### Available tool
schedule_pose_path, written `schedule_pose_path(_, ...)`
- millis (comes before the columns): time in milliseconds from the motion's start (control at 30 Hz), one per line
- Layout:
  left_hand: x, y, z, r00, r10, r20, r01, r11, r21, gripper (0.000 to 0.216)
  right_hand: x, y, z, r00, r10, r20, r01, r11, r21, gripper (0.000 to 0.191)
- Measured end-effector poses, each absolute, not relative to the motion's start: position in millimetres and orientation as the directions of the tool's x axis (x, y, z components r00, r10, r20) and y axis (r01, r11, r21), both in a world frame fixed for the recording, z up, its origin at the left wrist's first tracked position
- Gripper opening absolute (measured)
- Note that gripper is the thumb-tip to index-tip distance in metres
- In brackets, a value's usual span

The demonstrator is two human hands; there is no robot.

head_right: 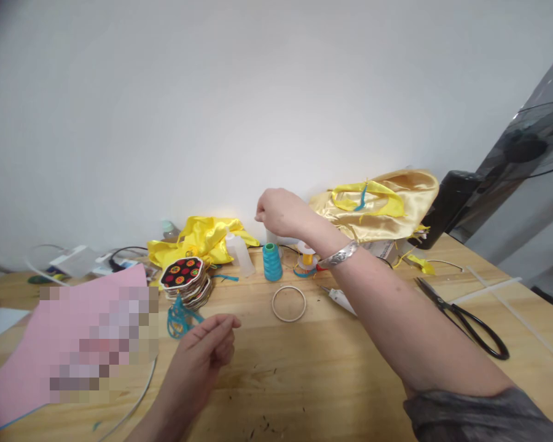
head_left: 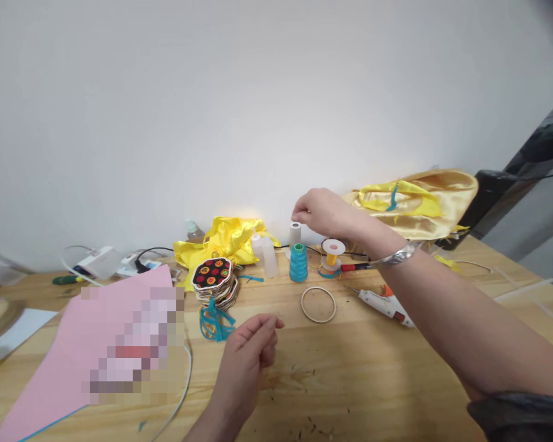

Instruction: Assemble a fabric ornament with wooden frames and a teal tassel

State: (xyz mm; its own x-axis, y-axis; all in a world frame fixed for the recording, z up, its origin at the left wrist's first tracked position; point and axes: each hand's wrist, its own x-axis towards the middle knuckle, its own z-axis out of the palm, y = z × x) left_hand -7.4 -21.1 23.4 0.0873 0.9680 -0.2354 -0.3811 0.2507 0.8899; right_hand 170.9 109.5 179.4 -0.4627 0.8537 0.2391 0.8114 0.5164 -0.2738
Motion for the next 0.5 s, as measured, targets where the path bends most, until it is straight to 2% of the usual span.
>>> schedule_pose_path(167,-0.8,-22.2,1.6,0.089,0.978,-0.187,-0.15,0.199,0.968,0.035,128.6,119.5,165.8,-0.599,0.769,0.226,0.768,0.631,-0.109,0.022)
schedule_pose_path(367,-2.5,-22.3,-3.2,0.08,0.979,-0.187,-0.112,0.195,0.974,0.037,66.4,129.5,140.1,-0.771,0.617,0.154,0.636,0.759,0.143,0.02)
schedule_pose_path(500,-4.8,-24.0,-3.3,0.085,0.979,-0.184,-0.098,0.192,0.977,0.038,37.4,148.2,122.4,-0.798,0.595,0.094,0.599,0.768,0.229,0.02)
